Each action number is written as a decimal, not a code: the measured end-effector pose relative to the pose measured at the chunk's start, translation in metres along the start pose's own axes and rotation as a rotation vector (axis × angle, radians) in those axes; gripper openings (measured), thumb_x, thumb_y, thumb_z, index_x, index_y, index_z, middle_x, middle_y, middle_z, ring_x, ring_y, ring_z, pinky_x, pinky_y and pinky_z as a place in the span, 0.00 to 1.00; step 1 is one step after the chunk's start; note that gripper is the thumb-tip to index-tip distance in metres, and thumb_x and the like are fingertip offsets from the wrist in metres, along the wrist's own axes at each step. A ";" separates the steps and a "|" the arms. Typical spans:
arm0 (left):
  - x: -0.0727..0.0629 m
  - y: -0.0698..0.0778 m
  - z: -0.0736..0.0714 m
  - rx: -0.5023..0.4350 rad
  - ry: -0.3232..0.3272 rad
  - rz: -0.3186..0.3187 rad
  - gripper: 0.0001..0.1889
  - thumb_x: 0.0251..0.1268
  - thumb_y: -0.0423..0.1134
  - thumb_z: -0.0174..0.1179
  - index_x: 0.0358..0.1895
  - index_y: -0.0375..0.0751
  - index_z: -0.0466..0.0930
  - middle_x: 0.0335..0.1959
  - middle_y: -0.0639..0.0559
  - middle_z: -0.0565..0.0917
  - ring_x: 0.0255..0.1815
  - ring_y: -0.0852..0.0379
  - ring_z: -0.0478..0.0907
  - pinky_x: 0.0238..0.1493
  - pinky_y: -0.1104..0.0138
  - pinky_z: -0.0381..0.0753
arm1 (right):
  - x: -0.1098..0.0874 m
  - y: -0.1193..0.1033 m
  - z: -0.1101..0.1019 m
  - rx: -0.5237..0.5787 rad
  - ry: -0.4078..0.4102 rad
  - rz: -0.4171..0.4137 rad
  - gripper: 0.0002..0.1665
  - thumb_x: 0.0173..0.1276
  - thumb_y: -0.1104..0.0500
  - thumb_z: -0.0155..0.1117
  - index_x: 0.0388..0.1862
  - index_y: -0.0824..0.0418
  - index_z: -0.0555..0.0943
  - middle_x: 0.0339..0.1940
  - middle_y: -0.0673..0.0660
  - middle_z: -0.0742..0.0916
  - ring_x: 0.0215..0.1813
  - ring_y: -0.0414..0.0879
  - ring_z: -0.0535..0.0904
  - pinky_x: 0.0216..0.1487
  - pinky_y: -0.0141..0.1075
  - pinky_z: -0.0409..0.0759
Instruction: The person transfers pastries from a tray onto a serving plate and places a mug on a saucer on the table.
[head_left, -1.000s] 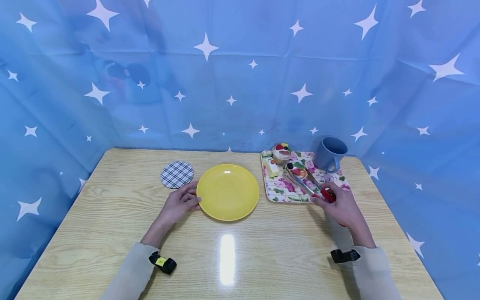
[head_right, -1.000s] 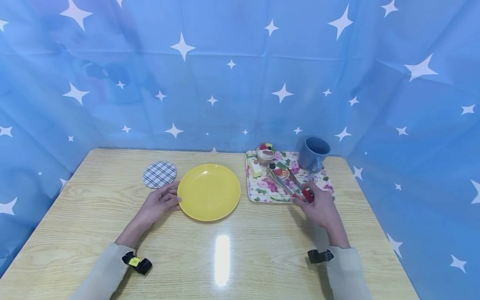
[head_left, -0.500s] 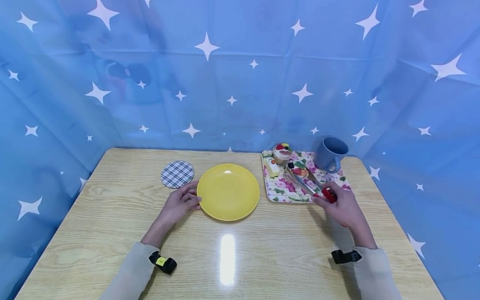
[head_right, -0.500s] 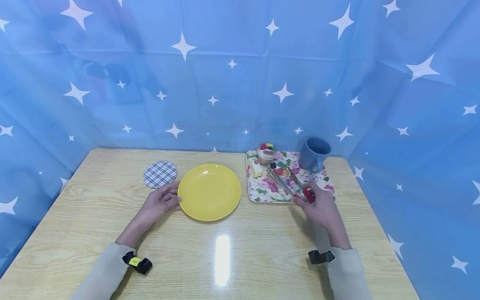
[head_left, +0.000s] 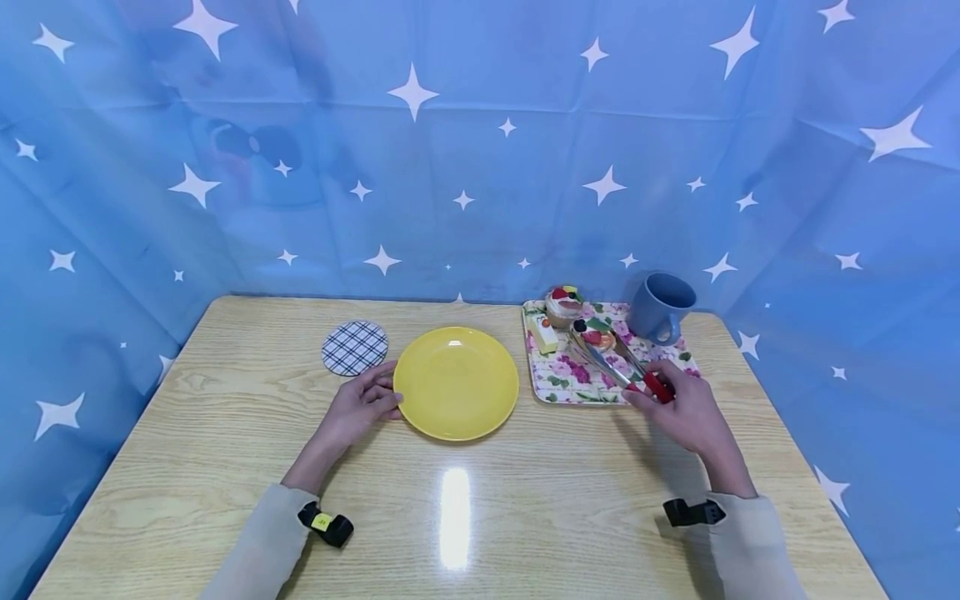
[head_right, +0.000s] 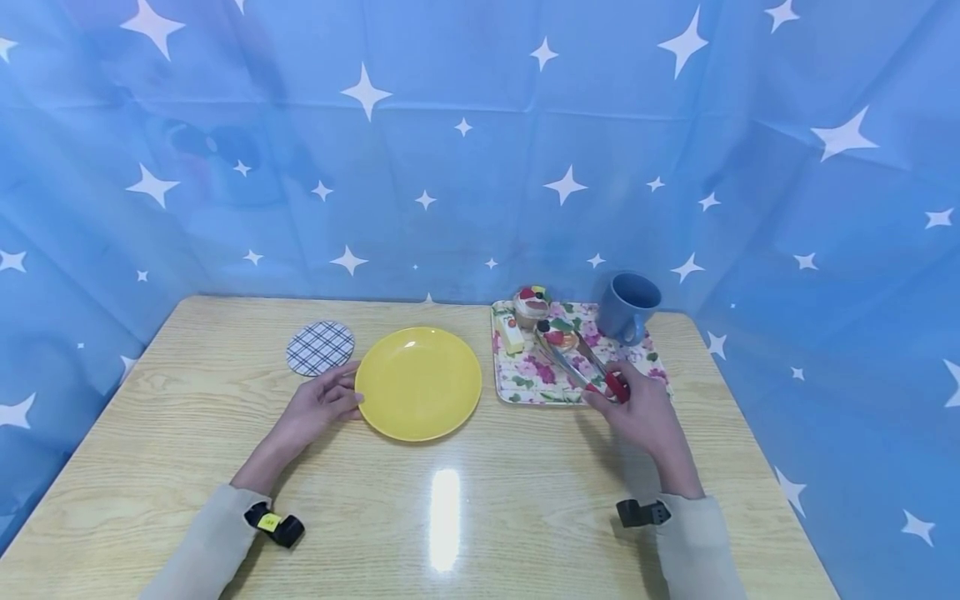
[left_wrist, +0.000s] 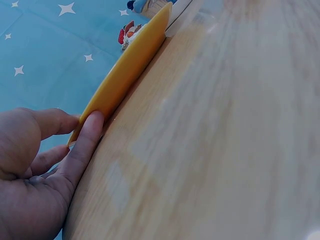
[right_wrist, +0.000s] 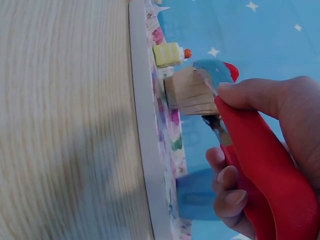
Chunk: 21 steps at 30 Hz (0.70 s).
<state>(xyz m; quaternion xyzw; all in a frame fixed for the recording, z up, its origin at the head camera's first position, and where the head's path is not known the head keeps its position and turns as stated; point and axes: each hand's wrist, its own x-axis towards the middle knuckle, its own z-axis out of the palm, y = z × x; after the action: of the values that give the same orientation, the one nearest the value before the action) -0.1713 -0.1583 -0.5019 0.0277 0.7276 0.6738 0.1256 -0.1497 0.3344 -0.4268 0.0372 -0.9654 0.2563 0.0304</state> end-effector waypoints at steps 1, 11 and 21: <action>0.000 0.000 0.000 0.003 0.000 0.002 0.33 0.72 0.29 0.62 0.77 0.44 0.65 0.55 0.38 0.77 0.43 0.61 0.82 0.47 0.64 0.93 | 0.000 -0.001 0.000 0.001 0.000 -0.001 0.31 0.69 0.42 0.70 0.59 0.63 0.77 0.41 0.65 0.86 0.39 0.53 0.79 0.30 0.33 0.78; 0.001 0.000 0.000 -0.014 0.001 -0.009 0.32 0.72 0.29 0.62 0.77 0.45 0.65 0.57 0.37 0.77 0.44 0.62 0.82 0.48 0.64 0.93 | 0.000 -0.007 -0.004 0.001 0.001 -0.010 0.30 0.70 0.43 0.70 0.59 0.62 0.78 0.40 0.63 0.85 0.37 0.51 0.76 0.29 0.33 0.75; 0.001 0.000 0.001 -0.016 -0.001 -0.007 0.32 0.72 0.29 0.62 0.77 0.45 0.65 0.57 0.38 0.77 0.44 0.61 0.82 0.47 0.64 0.93 | -0.001 -0.013 -0.003 0.010 0.013 -0.036 0.29 0.69 0.44 0.71 0.59 0.63 0.78 0.43 0.66 0.86 0.40 0.53 0.77 0.30 0.32 0.77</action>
<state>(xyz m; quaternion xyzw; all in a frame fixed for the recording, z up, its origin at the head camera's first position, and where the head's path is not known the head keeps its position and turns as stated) -0.1722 -0.1576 -0.5018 0.0245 0.7223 0.6792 0.1282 -0.1473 0.3248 -0.4175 0.0532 -0.9631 0.2608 0.0411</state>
